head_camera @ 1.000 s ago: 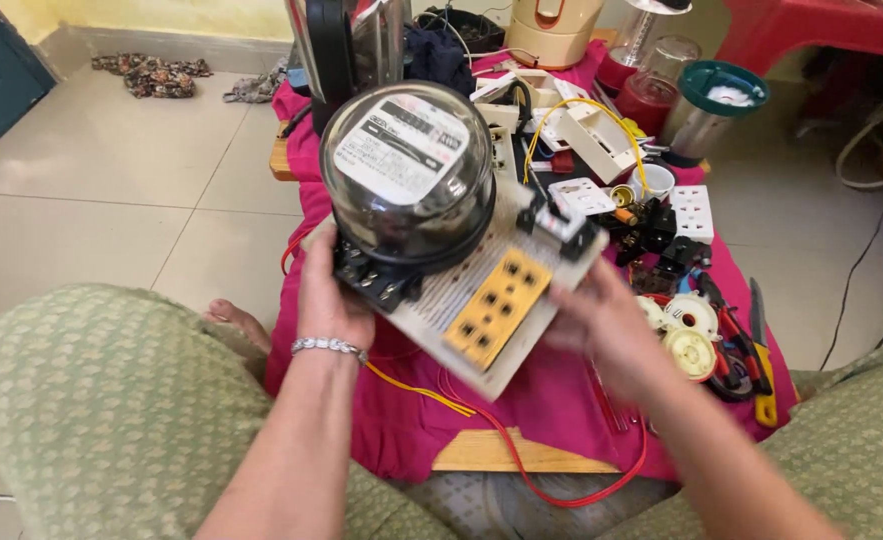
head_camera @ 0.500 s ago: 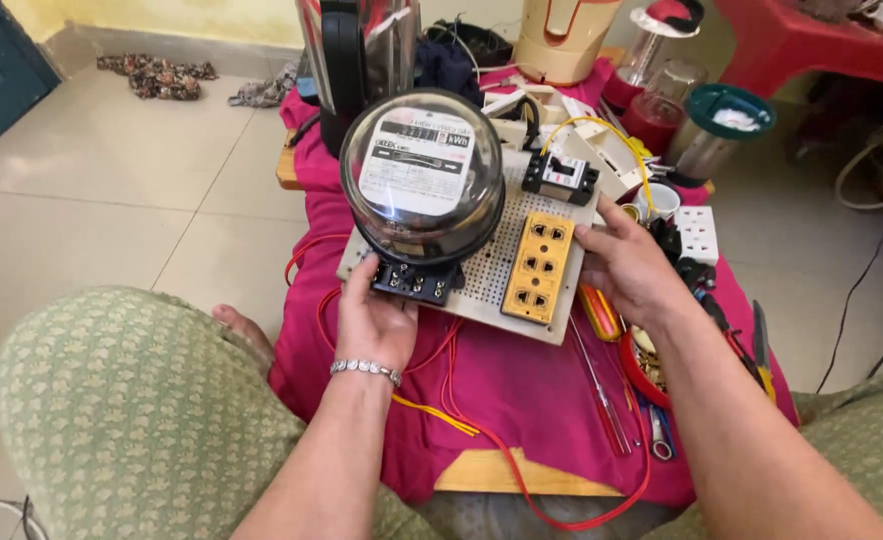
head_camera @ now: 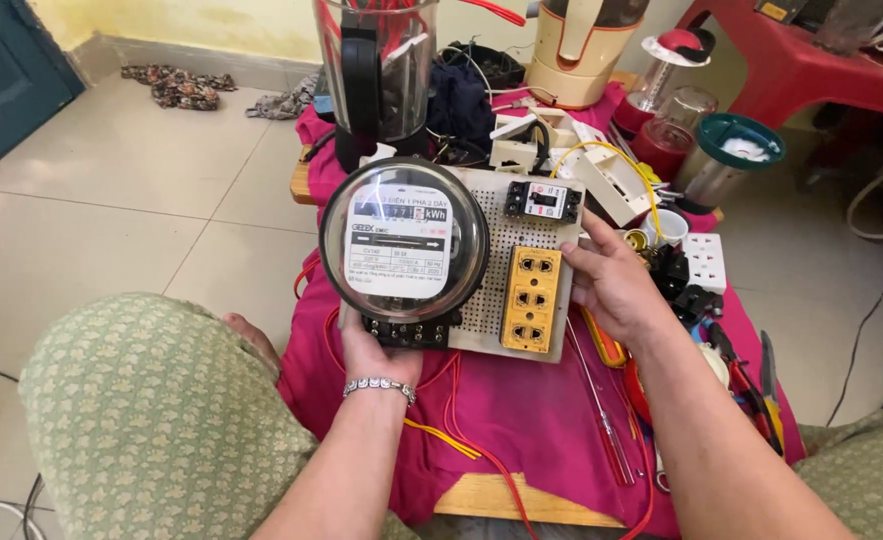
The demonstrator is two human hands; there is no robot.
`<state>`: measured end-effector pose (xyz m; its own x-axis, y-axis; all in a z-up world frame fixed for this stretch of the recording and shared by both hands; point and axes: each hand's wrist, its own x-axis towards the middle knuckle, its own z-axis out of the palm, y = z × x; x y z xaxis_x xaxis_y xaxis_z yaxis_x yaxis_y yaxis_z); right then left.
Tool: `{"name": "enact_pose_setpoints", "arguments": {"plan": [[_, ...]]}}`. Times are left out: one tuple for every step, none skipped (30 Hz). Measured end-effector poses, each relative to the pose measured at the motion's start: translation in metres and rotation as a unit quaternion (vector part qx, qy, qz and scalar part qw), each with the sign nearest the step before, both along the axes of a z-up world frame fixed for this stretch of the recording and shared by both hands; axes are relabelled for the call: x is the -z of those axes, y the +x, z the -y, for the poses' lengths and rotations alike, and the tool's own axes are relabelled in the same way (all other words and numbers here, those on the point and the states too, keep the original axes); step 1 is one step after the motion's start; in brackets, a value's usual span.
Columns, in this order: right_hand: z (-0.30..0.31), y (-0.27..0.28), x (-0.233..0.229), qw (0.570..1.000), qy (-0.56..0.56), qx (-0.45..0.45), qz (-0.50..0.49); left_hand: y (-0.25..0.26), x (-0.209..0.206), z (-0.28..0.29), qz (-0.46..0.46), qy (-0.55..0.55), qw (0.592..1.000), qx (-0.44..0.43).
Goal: The person is wiring and assembling an electrical meter and circuit breakers on a test board using a screwdriver.
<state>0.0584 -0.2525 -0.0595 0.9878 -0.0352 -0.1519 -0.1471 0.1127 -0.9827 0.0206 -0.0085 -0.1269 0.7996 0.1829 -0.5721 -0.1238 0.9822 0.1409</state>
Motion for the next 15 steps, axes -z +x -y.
{"name": "enact_pose_setpoints", "arguments": {"plan": [[-0.0002,0.0019,0.0018,1.0,0.0,-0.002,0.001,-0.0007,0.0002,-0.0008,0.001,0.0,1.0,-0.002],[0.0005,0.0032,0.0037,1.0,-0.002,-0.002,-0.002,-0.0015,0.0006,-0.0009,-0.007,-0.016,1.0,-0.005],[0.0012,0.0046,0.0056,1.0,-0.005,-0.003,-0.004,-0.0022,0.0011,-0.0008,-0.014,-0.032,0.999,-0.008],[0.0007,0.0047,0.0053,1.0,-0.006,-0.003,-0.004,-0.0022,0.0027,-0.0009,-0.013,-0.032,0.999,-0.008],[0.0003,0.0049,0.005,1.0,-0.004,-0.005,-0.008,-0.0022,0.0043,-0.001,-0.022,-0.039,0.999,-0.009],[-0.0001,0.0051,0.0045,1.0,-0.001,-0.007,-0.013,-0.002,0.0056,-0.0012,-0.031,-0.044,0.998,-0.01],[-0.0004,0.0047,0.0033,1.0,-0.002,-0.007,-0.011,-0.0013,0.0057,-0.0011,-0.03,-0.044,0.999,-0.01],[-0.001,0.0043,0.0024,1.0,-0.006,-0.004,-0.014,-0.0012,0.0062,-0.0013,-0.029,-0.044,0.999,-0.01],[-0.0017,0.0039,0.0017,1.0,-0.01,0.0,-0.016,-0.0011,0.0068,-0.0016,-0.028,-0.043,0.999,-0.01],[-0.0016,0.0034,0.0008,1.0,-0.01,0.0,-0.016,-0.0013,0.0072,-0.0016,-0.028,-0.043,0.999,-0.01],[-0.0014,0.0029,-0.0001,1.0,-0.01,0.0,-0.019,-0.0014,0.0077,-0.0015,-0.027,-0.042,0.999,-0.01],[-0.0008,0.0024,-0.0011,1.0,-0.01,0.0,-0.022,-0.0014,0.0082,-0.0011,-0.026,-0.041,0.999,-0.009],[-0.0005,0.002,-0.0005,1.0,-0.01,0.001,-0.021,-0.0013,0.0085,-0.0006,-0.026,-0.042,0.999,-0.009],[-0.0002,0.002,-0.0003,1.0,-0.009,0.001,-0.022,-0.0008,0.0085,-0.0001,-0.025,-0.041,0.999,-0.008],[0.0,0.002,-0.0001,1.0,-0.008,0.002,-0.023,-0.0003,0.0085,0.0003,-0.023,-0.039,0.999,-0.007]]}}
